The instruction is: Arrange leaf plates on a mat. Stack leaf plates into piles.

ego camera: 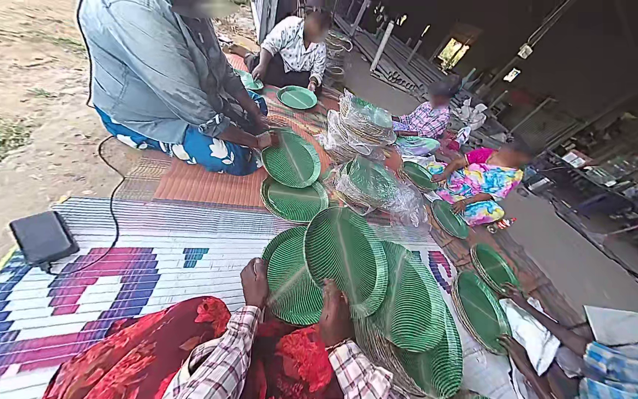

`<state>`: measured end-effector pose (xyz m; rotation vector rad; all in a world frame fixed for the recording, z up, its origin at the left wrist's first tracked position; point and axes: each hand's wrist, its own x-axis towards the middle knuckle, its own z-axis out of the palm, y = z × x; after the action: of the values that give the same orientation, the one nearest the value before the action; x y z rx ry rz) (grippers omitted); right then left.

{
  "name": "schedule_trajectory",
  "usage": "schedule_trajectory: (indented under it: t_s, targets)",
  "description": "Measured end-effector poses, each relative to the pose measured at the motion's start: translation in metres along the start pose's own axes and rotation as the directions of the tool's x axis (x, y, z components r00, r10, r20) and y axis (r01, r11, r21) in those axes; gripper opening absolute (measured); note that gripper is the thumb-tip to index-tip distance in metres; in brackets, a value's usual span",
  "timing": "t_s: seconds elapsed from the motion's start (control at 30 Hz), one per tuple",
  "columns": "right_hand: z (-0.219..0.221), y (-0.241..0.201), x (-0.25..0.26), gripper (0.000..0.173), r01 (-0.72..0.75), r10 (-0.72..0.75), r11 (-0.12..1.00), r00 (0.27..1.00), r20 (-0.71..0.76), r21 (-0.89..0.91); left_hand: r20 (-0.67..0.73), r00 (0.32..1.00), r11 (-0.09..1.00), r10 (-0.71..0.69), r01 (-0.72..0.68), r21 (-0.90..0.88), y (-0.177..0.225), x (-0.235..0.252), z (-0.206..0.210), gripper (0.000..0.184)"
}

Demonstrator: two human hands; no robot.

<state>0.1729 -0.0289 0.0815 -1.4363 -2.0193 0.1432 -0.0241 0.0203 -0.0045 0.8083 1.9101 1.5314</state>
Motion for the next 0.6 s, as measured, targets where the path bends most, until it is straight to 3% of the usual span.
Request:
schedule_trajectory:
  t_s: [0.03,0.1,0.13,0.17,0.3,0.43,0.6]
  targets:
    - [0.011,-0.008,0.001,0.029,-0.035,0.036,0.999,0.981,0.190,-0.006,-0.053,0.998,0.998,-0.035,0.033,-0.048,0.003,0.003,0.000,0.058]
    - [0.029,-0.012,0.008,0.039,-0.103,0.126,0.992,0.796,0.591,-0.073,0.048,0.976,0.972,-0.212,0.216,-0.087,0.001,0.008,-0.005,0.064]
    - [0.037,-0.009,0.012,0.042,-0.152,0.159,0.986,0.705,0.691,-0.071,0.113,0.950,0.948,-0.291,0.302,-0.102,-0.007,0.011,-0.004,0.063]
    - [0.045,-0.001,0.014,0.046,-0.198,0.181,0.978,0.684,0.706,-0.059,0.165,0.922,0.925,-0.351,0.369,-0.094,-0.016,0.014,-0.003,0.063]
    - [0.050,0.047,0.026,0.054,-0.338,0.397,0.918,0.808,0.435,-0.209,0.245,0.859,0.887,-0.450,0.461,0.013,-0.024,0.011,0.008,0.063]
    - [0.030,0.099,0.042,0.067,-0.536,0.628,0.767,0.741,0.239,-0.354,0.257,0.839,0.876,-0.480,0.475,0.088,-0.029,0.013,0.011,0.058]
    - [-0.006,0.115,0.042,0.081,-0.618,0.670,0.729,0.732,0.122,-0.295,0.268,0.817,0.857,-0.511,0.508,0.086,-0.032,0.015,0.009,0.053]
